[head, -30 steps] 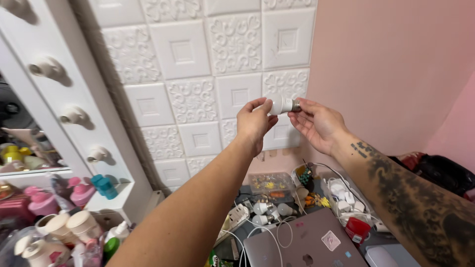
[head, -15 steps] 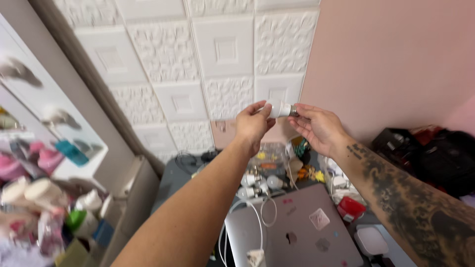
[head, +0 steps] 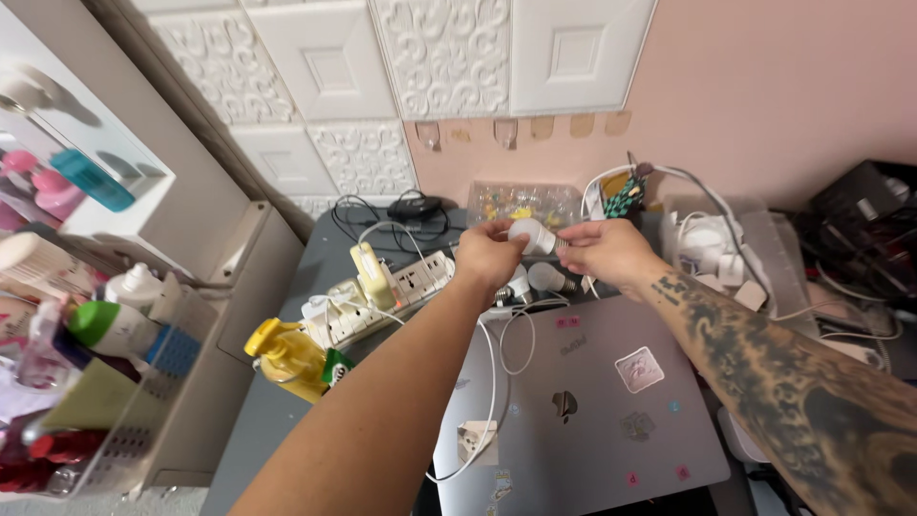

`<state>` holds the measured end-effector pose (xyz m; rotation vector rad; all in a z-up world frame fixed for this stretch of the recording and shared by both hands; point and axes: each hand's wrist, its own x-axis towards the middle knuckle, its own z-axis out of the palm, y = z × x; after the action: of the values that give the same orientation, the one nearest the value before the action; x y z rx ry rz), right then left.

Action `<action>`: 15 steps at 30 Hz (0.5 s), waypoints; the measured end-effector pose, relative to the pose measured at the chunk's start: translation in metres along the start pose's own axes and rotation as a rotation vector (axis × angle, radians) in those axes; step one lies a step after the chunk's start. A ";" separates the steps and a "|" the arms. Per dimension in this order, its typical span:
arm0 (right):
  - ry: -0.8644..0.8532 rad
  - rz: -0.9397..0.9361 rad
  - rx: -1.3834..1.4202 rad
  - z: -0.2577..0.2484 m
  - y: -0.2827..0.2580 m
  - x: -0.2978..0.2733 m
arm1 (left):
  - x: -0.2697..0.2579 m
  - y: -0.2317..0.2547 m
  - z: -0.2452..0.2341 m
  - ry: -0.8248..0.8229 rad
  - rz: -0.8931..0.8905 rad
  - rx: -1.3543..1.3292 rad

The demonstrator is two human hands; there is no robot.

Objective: The person removes several light bulbs from a vanity mirror and places them into a plastic container on a nearby table. They then take bulbs from the container and screw them into different sockets around the mirror frame, repeating the process multiple times.

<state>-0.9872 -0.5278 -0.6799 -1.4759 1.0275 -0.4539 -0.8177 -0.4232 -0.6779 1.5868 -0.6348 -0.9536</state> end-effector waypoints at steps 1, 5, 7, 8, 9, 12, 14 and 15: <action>-0.017 0.009 -0.062 0.001 0.010 0.008 | 0.001 -0.007 0.001 0.017 -0.005 0.011; -0.083 0.080 -0.228 0.009 0.046 0.029 | 0.003 -0.029 0.005 0.086 -0.096 0.271; -0.087 0.117 -0.282 0.010 0.058 0.033 | 0.003 -0.036 0.006 0.085 -0.050 0.458; -0.078 0.128 -0.314 0.011 0.062 0.035 | 0.003 -0.039 0.006 0.080 -0.038 0.519; -0.069 0.139 -0.345 0.012 0.065 0.036 | 0.004 -0.041 0.007 0.074 -0.026 0.580; -0.093 0.121 -0.305 0.014 0.065 0.041 | 0.007 -0.045 0.006 0.078 -0.016 0.632; -0.090 0.092 -0.397 0.015 0.066 0.041 | 0.010 -0.048 0.008 0.087 -0.029 0.623; -0.088 0.078 -0.443 0.016 0.067 0.041 | 0.011 -0.050 0.009 0.092 -0.039 0.619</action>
<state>-0.9752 -0.5438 -0.7574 -1.8198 1.1584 -0.1041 -0.8237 -0.4253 -0.7295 2.1794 -0.8915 -0.7398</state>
